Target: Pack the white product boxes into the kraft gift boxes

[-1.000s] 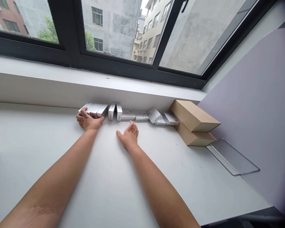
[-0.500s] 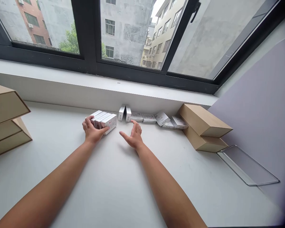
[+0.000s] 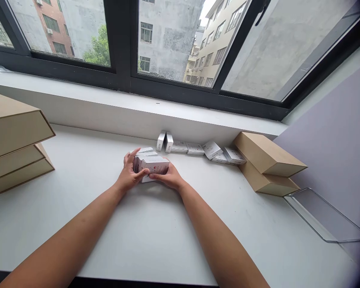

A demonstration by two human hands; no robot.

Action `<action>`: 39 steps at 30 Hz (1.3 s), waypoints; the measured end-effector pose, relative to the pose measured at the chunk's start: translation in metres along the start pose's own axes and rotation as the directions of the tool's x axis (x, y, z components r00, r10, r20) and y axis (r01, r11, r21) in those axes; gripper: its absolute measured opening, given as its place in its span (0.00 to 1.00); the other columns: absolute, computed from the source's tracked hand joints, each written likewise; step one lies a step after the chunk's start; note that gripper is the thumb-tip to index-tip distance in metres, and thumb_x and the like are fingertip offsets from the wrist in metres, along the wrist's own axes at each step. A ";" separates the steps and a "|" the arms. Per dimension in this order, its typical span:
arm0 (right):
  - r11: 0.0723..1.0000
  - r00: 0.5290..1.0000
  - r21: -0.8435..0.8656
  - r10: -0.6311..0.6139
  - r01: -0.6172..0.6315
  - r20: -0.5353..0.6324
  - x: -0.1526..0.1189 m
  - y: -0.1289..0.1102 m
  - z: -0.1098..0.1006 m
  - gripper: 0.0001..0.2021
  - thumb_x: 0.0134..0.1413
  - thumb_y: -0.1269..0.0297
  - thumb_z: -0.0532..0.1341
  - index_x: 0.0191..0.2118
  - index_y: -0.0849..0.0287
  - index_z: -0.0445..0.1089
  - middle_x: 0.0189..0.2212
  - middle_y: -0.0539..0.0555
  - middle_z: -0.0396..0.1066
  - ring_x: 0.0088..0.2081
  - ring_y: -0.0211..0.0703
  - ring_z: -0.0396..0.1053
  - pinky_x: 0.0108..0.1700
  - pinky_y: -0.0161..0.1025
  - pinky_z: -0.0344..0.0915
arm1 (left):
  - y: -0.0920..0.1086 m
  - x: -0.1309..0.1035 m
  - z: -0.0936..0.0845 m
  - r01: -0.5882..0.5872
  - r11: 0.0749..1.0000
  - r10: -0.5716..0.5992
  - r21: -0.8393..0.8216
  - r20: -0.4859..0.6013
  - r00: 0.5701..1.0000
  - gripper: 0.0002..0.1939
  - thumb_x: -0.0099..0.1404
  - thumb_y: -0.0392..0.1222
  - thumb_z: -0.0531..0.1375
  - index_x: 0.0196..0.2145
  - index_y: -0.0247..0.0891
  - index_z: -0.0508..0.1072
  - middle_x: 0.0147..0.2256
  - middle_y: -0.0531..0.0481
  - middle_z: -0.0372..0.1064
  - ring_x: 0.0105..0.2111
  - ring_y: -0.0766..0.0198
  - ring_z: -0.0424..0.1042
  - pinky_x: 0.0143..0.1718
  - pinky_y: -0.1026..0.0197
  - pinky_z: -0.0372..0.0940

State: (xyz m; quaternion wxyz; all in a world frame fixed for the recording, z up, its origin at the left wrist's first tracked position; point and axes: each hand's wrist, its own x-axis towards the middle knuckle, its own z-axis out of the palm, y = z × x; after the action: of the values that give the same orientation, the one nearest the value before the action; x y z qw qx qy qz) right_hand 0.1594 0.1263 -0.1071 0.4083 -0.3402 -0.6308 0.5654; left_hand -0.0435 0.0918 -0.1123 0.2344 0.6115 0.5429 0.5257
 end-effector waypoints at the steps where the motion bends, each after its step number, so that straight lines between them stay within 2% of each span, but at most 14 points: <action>1: 0.999 1.000 0.030 0.027 -0.027 -0.007 0.000 0.000 0.001 0.37 0.33 0.56 0.79 0.51 0.55 0.64 0.48 0.57 0.76 0.51 0.52 0.74 0.54 0.49 0.71 | 0.001 -0.001 0.000 0.010 1.000 -0.010 -0.001 0.030 1.000 0.48 0.54 0.71 0.64 0.67 0.53 0.58 0.69 0.40 0.39 0.69 0.38 0.47 0.64 0.37 0.55; 3: 0.994 0.997 0.075 0.078 -0.078 0.006 -0.001 -0.001 0.002 0.34 0.37 0.55 0.78 0.49 0.54 0.63 0.44 0.55 0.78 0.49 0.51 0.76 0.53 0.49 0.72 | 0.005 -0.004 0.001 0.030 0.999 -0.032 0.022 0.085 0.996 0.43 0.60 0.73 0.57 0.68 0.55 0.57 0.72 0.45 0.27 0.72 0.39 0.34 0.67 0.35 0.47; 5: 0.993 0.997 0.087 0.077 -0.077 -0.005 -0.002 -0.002 0.004 0.30 0.40 0.54 0.77 0.47 0.53 0.63 0.42 0.54 0.78 0.48 0.50 0.76 0.51 0.47 0.72 | 0.010 -0.007 0.004 0.020 0.997 -0.027 0.070 0.104 0.994 0.38 0.66 0.71 0.51 0.69 0.57 0.55 0.73 0.49 0.24 0.72 0.43 0.28 0.69 0.35 0.40; 9: 0.994 0.987 0.107 -0.018 0.035 -0.159 0.001 -0.001 0.003 0.25 0.44 0.49 0.74 0.42 0.54 0.65 0.38 0.52 0.77 0.43 0.46 0.76 0.45 0.41 0.72 | 0.016 -0.012 0.011 -0.081 0.978 0.059 0.193 0.120 0.991 0.40 0.70 0.66 0.48 0.72 0.53 0.41 0.74 0.47 0.20 0.72 0.48 0.22 0.69 0.35 0.29; 12: 0.981 0.967 0.180 -0.028 0.075 -0.255 0.004 0.001 0.000 0.26 0.44 0.45 0.73 0.41 0.55 0.65 0.36 0.51 0.74 0.39 0.43 0.74 0.41 0.38 0.71 | 0.021 -0.015 0.014 -0.198 0.944 0.154 0.264 0.177 0.972 0.38 0.72 0.63 0.48 0.73 0.51 0.40 0.74 0.47 0.22 0.72 0.48 0.22 0.69 0.35 0.27; 16: 0.973 0.962 0.202 -0.055 0.111 -0.267 0.003 0.000 0.001 0.25 0.46 0.43 0.71 0.40 0.55 0.64 0.34 0.50 0.72 0.36 0.42 0.71 0.38 0.38 0.69 | 0.033 -0.019 0.015 -0.281 0.928 0.245 0.243 0.170 0.955 0.34 0.73 0.59 0.49 0.72 0.53 0.45 0.73 0.50 0.37 0.73 0.50 0.30 0.70 0.37 0.31; 18: 0.969 0.960 0.200 -0.092 0.148 -0.265 0.003 -0.001 0.003 0.24 0.47 0.42 0.69 0.39 0.54 0.64 0.33 0.49 0.70 0.36 0.42 0.70 0.38 0.38 0.69 | 0.039 -0.021 0.015 -0.306 0.928 0.278 0.212 0.150 0.949 0.35 0.72 0.58 0.53 0.72 0.53 0.47 0.73 0.51 0.41 0.73 0.51 0.32 0.71 0.39 0.34; 21: 0.965 0.957 0.188 -0.129 0.181 -0.260 0.002 -0.002 0.004 0.25 0.48 0.40 0.68 0.40 0.54 0.65 0.35 0.50 0.70 0.38 0.44 0.70 0.41 0.40 0.69 | 0.046 -0.025 0.017 -0.313 0.933 0.296 0.178 0.114 0.948 0.36 0.69 0.55 0.58 0.70 0.53 0.51 0.72 0.51 0.42 0.73 0.49 0.32 0.71 0.39 0.35; 25: 0.975 0.958 0.134 -0.141 0.178 -0.249 0.001 -0.003 0.005 0.27 0.49 0.37 0.66 0.44 0.53 0.64 0.39 0.53 0.72 0.42 0.50 0.71 0.44 0.44 0.70 | 0.054 -0.028 0.018 -0.271 0.959 0.264 0.088 0.080 0.961 0.35 0.67 0.53 0.61 0.68 0.55 0.56 0.72 0.53 0.42 0.73 0.47 0.32 0.70 0.39 0.38; 29: 0.978 0.948 0.070 -0.171 0.196 -0.268 -0.001 -0.006 0.007 0.29 0.48 0.36 0.65 0.46 0.53 0.63 0.39 0.53 0.71 0.41 0.50 0.71 0.44 0.45 0.70 | 0.059 -0.027 0.016 -0.239 0.971 0.238 0.021 0.049 0.970 0.32 0.66 0.51 0.63 0.65 0.54 0.62 0.72 0.53 0.44 0.73 0.47 0.33 0.70 0.38 0.39; 31: 0.971 0.934 0.061 -0.206 0.233 -0.291 -0.002 -0.009 0.008 0.28 0.47 0.38 0.67 0.45 0.53 0.64 0.38 0.52 0.70 0.40 0.48 0.70 0.43 0.44 0.70 | 0.059 -0.026 0.015 -0.229 0.973 0.229 -0.008 0.029 0.973 0.30 0.65 0.49 0.64 0.63 0.53 0.65 0.71 0.52 0.46 0.72 0.47 0.35 0.70 0.38 0.41; 34: 0.952 0.904 -0.005 -0.292 0.306 -0.313 -0.004 -0.014 0.011 0.26 0.46 0.44 0.70 0.45 0.54 0.65 0.38 0.52 0.69 0.39 0.46 0.70 0.42 0.42 0.70 | 0.055 -0.022 0.013 -0.196 0.974 0.195 -0.111 -0.018 0.981 0.23 0.65 0.47 0.64 0.57 0.50 0.71 0.69 0.48 0.53 0.70 0.48 0.46 0.68 0.40 0.50; 36: 0.928 0.872 -0.095 -0.372 0.361 -0.317 -0.005 -0.016 0.013 0.26 0.45 0.47 0.72 0.45 0.55 0.66 0.38 0.52 0.69 0.39 0.45 0.69 0.42 0.42 0.70 | 0.051 -0.019 0.012 -0.179 0.964 0.170 -0.199 -0.063 0.983 0.17 0.65 0.46 0.65 0.51 0.47 0.74 0.66 0.46 0.58 0.68 0.49 0.54 0.65 0.42 0.57; 39: 0.883 0.819 -0.205 -0.468 0.422 -0.331 -0.008 -0.018 0.016 0.25 0.45 0.52 0.73 0.46 0.55 0.66 0.38 0.52 0.70 0.40 0.45 0.69 0.42 0.42 0.70 | 0.046 -0.017 0.012 -0.193 0.947 0.168 -0.255 -0.114 0.979 0.12 0.64 0.46 0.65 0.45 0.44 0.75 0.62 0.45 0.63 0.65 0.50 0.59 0.63 0.43 0.59</action>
State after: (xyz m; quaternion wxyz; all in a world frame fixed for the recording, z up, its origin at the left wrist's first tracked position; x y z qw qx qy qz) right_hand 0.1489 0.1097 -0.0904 0.6192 -0.3081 -0.6374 0.3398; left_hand -0.0108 0.0660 -0.0838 0.2400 0.5972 0.4195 0.6401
